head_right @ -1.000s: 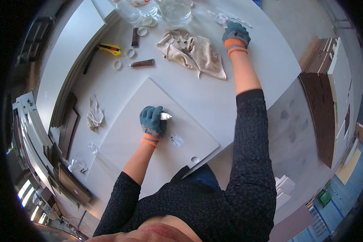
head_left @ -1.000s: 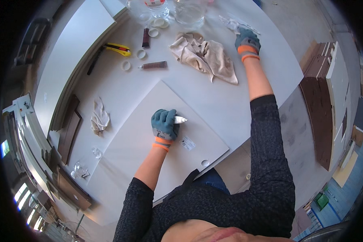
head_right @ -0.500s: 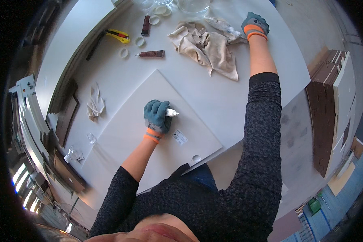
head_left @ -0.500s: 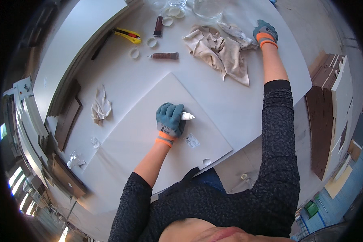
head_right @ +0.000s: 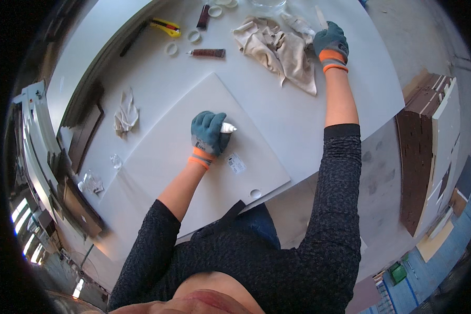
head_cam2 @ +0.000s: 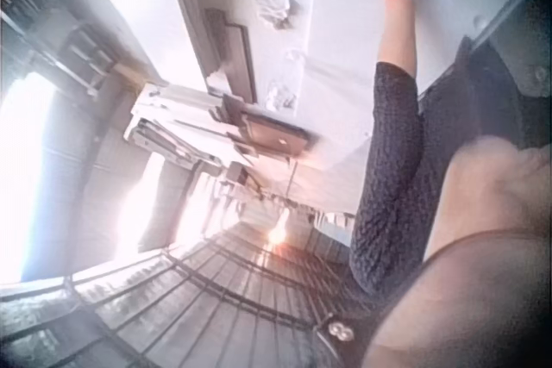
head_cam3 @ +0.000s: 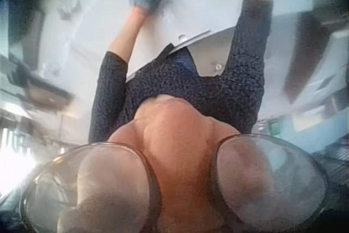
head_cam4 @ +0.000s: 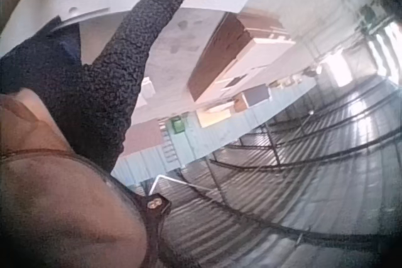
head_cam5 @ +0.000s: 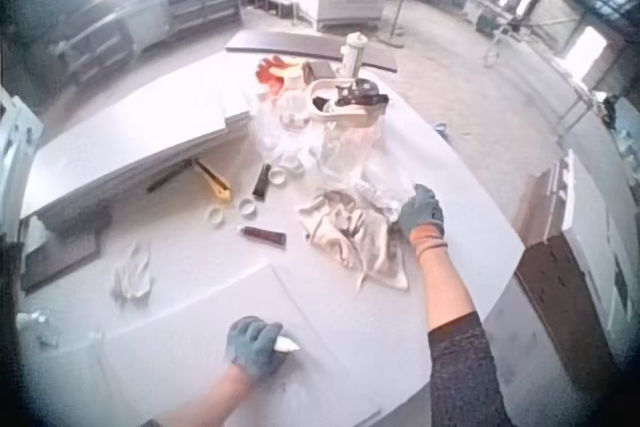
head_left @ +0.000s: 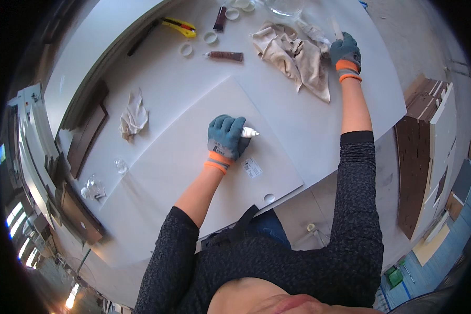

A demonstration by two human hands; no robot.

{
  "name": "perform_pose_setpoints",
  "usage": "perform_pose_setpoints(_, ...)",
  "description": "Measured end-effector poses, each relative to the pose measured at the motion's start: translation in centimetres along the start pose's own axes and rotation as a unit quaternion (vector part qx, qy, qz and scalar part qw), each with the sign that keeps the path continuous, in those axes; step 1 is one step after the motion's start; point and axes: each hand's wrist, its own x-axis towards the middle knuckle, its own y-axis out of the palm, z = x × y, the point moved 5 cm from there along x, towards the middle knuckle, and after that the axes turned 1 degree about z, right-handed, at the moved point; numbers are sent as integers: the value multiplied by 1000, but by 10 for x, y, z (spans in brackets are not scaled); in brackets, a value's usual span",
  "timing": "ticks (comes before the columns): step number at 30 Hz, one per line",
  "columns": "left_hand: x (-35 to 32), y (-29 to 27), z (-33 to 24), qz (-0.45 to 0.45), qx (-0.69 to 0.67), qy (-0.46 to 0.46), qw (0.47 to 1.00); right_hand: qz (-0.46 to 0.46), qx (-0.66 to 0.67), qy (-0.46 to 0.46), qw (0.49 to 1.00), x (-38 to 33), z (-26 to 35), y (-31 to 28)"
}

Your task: The person clears a cluttered table by moving items into a blue bag, then uses a yellow utility knife to scrape residue from the surface. They wipe the table with a cloth, pour water from a bottle onto the cloth, and continue wiping until the surface is clean.

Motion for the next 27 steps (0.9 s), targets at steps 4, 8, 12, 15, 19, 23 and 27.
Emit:
perform_pose_setpoints(4,-4,-6,0,-9,4,2,1000,137,3,60,989,-26,19,9)
perform_pose_setpoints(8,1,-3,-1,-21,-15,16,1000,78,71,56,993,-36,19,-19)
perform_pose_setpoints(12,-9,-10,2,-24,-5,2,1000,-4,110,-21,994,-79,49,-40)
perform_pose_setpoints(15,-9,-10,1,-31,-44,-1,999,75,64,-77,992,-120,43,-27)
perform_pose_setpoints(19,-22,-42,-8,-32,-158,-90,983,43,23,-50,998,-187,59,-34)
perform_pose_setpoints(23,-64,-119,-34,-65,-259,-122,956,-43,119,-103,987,-249,98,-74)
perform_pose_setpoints(27,-121,-167,-38,-40,-363,-155,918,-73,108,-172,976,-290,141,-98)
